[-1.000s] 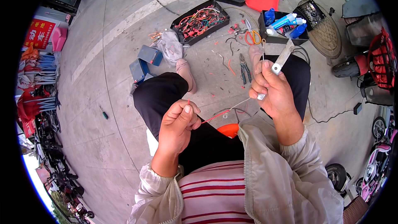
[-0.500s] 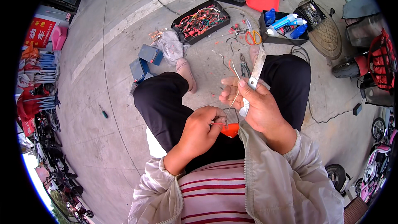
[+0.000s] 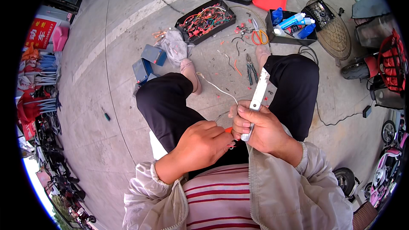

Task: The person sits on a low stool and works on a bundle of wires, using pliers and a knife to strip insulation and twist wire ends. They handle multiple colored wires, cut pieces, and prepare connections.

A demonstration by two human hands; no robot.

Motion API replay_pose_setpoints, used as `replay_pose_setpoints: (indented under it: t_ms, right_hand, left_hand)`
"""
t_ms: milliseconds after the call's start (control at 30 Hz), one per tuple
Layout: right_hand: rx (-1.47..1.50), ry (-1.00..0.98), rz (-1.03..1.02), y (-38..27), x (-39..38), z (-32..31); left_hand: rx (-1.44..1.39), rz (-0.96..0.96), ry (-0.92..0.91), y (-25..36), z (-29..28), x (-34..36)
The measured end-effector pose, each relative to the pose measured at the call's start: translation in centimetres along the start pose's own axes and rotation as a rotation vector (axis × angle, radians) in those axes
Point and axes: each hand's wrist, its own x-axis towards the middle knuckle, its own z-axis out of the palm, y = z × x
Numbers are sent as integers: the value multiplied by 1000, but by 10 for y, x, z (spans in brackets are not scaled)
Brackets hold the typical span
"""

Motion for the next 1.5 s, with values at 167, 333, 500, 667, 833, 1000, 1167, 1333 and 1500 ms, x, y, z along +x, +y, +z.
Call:
replay_pose_setpoints:
  t_ms: [167,333,500,667,833,1000,1167,1333,1500]
  right_hand:
    - [-53,62,-8,-20,-32,2]
    - [-101,176,-408,-92,-53,-36]
    - [-203,-12,-268,-55,-4,-27]
    - [-472,-71,-217,-31,16,-15]
    - [-720,-116,-124,-17,22,-18]
    - [-1143,-27,-273,-20,25,-34]
    - [-731,66,-31,-12,19,-32]
    - [-797,145,-190,-11,22,-33]
    - [-768,181,-237,-20,21,-32]
  left_hand:
    - [50,122,-189,9,-18,-21]
    - [-40,-321,44,-31,-44,-79]
    - [-276,-300,23,-23,-28,-17]
    - [-462,-365,260,-37,-5,20]
    - [-1375,-578,479,-41,12,41]
    - [-1774,-398,570,-54,13,36]
    - [-1899,-377,733,-55,13,33]
    - [-1843,-412,688,-58,17,26]
    - [-1621,-525,649,-54,23,23]
